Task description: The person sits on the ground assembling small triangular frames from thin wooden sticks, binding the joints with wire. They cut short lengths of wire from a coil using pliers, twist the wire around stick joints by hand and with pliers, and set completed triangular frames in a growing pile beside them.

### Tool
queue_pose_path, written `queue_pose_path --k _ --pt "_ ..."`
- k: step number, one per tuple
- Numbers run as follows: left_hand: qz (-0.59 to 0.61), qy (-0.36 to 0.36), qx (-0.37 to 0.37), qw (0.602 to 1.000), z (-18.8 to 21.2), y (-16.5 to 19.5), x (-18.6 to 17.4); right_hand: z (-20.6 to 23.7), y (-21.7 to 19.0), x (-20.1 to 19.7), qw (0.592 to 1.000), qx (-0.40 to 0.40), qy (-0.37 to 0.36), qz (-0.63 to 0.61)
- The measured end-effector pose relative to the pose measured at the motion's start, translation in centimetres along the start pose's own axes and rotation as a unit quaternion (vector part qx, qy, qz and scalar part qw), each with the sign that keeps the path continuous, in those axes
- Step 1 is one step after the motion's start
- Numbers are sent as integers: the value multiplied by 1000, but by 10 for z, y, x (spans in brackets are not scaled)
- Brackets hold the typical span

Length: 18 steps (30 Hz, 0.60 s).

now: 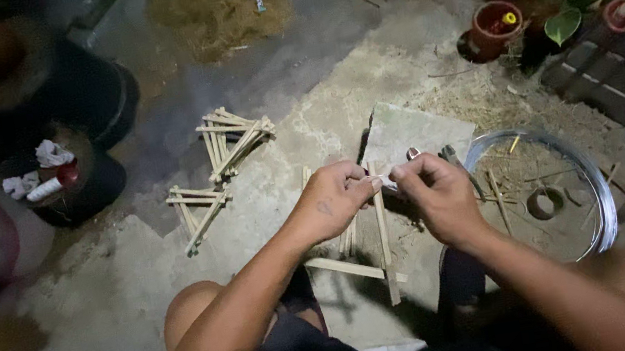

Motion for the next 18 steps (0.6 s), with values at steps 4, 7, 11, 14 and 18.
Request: queue_pose_path --k 4,7,11,14,18 --pt "-12 -9 -28 999 0 -2 -1 4 7 10 1000 2 17 9" --pt "17 -7 -28 999 2 -1 -3 5 12 15 998 47 0 -52" --pt "37 -17 -16 999 2 0 -5 5 12 17 998 33 -13 -49" --pt "20 -18 -33 999 3 0 -6 4 14 18 1000 24 -14 -15" --pt "-20 -14 -33 999 7 3 -7 -2 22 14 996 85 -14 -3"
Point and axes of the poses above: each hand's wrist, its own z-axis away from the middle knuckle, its own x-axis out of the palm, y = z × x, the point moved 5 cm from there along -z, towards the middle knuckle, and after that the axes turned 3 degrees about x, right-handed, at the moved point
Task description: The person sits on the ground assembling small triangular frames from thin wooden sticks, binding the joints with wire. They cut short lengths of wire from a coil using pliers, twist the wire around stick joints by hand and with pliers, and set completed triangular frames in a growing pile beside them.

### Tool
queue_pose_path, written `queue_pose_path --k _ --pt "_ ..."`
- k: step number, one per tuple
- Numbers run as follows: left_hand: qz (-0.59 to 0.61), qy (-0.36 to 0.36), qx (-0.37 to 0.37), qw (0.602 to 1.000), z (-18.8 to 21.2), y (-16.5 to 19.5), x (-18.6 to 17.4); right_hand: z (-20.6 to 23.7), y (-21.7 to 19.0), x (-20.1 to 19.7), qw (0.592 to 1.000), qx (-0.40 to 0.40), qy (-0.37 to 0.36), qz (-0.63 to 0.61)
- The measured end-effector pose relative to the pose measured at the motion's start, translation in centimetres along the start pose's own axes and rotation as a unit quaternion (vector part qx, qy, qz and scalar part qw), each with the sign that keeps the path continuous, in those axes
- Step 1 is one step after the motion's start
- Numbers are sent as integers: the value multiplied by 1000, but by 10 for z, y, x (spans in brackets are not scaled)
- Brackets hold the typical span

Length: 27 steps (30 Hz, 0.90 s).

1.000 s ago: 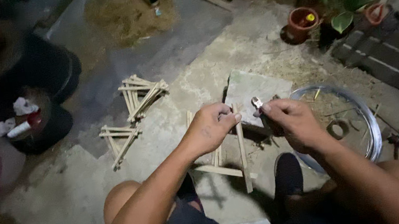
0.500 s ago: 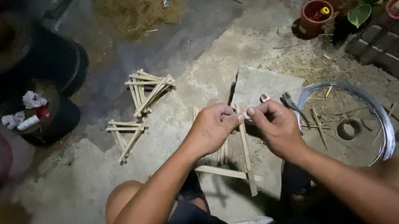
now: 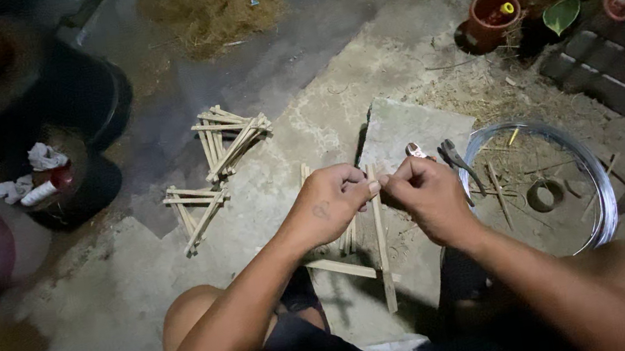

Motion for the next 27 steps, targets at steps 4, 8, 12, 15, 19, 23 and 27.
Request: queue_pose_path --k 4,8,12,15,19,23,27 --pt "-7 2 9 1000 1 3 -1 -1 2 -1 1000 -10 -18 -14" --pt "-9 3 -6 1000 0 2 1 0 8 -3 998 4 -36 -49" --pt "-19 4 16 1000 0 6 2 -2 6 -5 997 -3 -49 -57" --pt "-50 -1 -1 999 -1 9 3 0 0 -9 999 3 -34 -10" --pt "-27 -11 -7 1000 0 10 5 6 -7 -10 999 -10 -6 51" --pt "-60 -10 1 998 -1 9 5 11 -7 -4 999 -34 12 30" --pt "-38 -11 -1 999 -3 7 6 11 -4 -2 998 -27 34 53"
Point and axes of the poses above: each hand's wrist, its own z-axis away from the middle knuckle, its own x-axis out of the palm, y = z × x, the point moved 5 cm from there along -z, towards the middle knuckle, and after that the axes turned 3 degrees about x, right-handed, at the moved point
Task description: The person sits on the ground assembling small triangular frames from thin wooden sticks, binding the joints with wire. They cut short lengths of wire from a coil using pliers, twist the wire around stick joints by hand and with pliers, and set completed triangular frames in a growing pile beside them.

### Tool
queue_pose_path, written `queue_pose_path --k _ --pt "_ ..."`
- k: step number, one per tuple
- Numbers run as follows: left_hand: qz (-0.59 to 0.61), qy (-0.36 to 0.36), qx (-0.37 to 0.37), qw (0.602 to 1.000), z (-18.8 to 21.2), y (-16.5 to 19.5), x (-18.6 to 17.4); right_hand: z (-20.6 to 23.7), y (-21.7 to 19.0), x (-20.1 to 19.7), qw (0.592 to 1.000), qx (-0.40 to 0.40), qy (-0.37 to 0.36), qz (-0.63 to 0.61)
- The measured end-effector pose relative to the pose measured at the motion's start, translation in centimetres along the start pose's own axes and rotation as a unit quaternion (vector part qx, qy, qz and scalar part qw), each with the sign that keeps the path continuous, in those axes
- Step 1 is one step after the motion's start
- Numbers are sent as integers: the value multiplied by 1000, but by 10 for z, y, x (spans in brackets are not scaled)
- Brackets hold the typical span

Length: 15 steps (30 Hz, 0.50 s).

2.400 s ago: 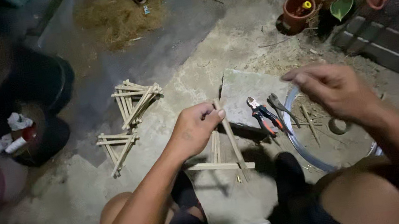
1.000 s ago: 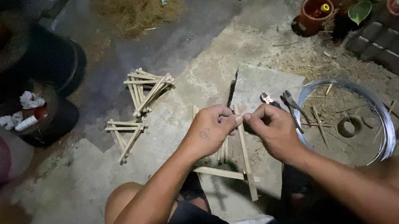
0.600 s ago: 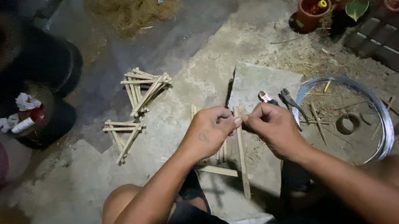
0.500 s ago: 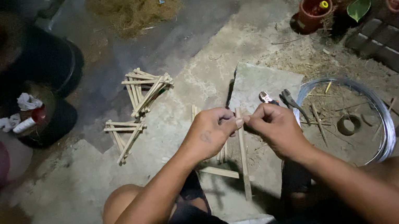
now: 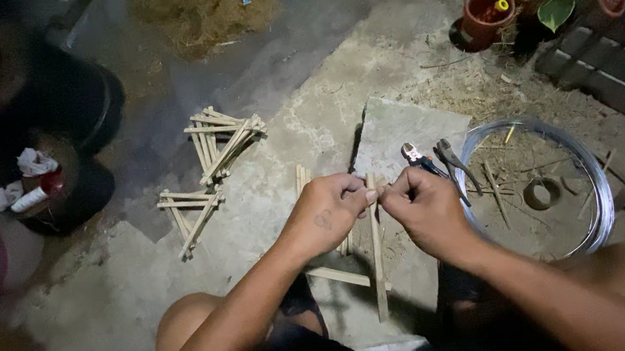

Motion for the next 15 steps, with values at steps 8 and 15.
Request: queue_pose_path --k 8,15 --pt "10 -9 18 1000 0 -1 2 3 -5 -2 998 -12 25 50" --pt "38 8 7 999 -2 -8 3 1 12 1 990 55 -39 -123"
Point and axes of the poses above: each hand's wrist, its own z-axis away from the middle knuckle, its own x-axis out of the palm, y = z × x, the point moved 5 cm from there along -z, towards the middle knuckle, and after that the axes turned 3 degrees about x, right-handed, at the moved point
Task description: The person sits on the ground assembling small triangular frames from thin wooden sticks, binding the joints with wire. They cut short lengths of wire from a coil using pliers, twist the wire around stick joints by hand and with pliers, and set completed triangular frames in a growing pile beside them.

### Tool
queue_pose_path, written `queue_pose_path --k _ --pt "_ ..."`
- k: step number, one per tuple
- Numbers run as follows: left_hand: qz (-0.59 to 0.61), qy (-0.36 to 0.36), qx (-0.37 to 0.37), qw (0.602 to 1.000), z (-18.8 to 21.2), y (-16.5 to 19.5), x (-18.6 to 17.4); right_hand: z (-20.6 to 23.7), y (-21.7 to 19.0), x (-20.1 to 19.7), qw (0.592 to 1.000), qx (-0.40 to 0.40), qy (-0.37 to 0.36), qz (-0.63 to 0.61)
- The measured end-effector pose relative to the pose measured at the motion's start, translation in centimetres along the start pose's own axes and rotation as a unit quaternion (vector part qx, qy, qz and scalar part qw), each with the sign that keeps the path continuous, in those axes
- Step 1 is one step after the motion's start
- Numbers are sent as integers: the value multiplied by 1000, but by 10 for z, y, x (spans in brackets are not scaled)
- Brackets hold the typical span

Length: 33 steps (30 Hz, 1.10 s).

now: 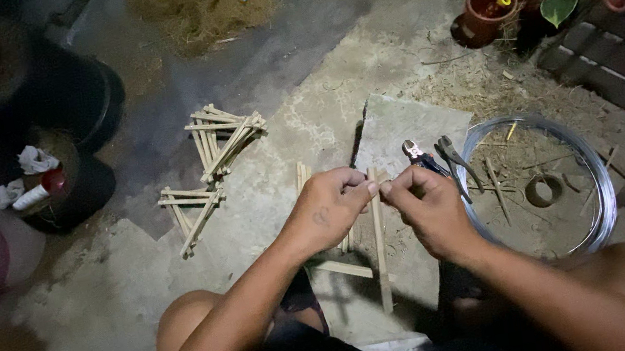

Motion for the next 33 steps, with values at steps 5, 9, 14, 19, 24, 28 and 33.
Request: queue_pose_path --k 5,9,14,19,24,28,33 --pt "109 -3 15 994 -4 -5 3 -1 12 -8 977 63 -79 -186" --pt "135 -37 4 990 -2 -10 6 -11 26 -15 970 126 -143 -147" --pt "139 -93 8 986 3 -12 16 -34 32 -24 957 134 -256 -33" --pt "37 -114 -4 993 15 -16 33 -56 22 -21 929 133 -311 150" --pt "-139 -100 68 983 11 -14 42 -51 -17 -4 900 -10 -278 336" --pt "-211 -94 22 973 1 -20 35 -38 -47 5 895 -35 -204 396" --pt "-206 -64 16 976 -2 -18 26 -21 -60 16 902 -67 -161 395"
Point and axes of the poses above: each hand's wrist, its own z-axis away from the middle knuckle, its own x-axis out of the palm, y = z × x, the point moved 5 cm from there along -z, towards the middle knuckle, and after that the axes turned 3 degrees about x, right-handed, at the moved point
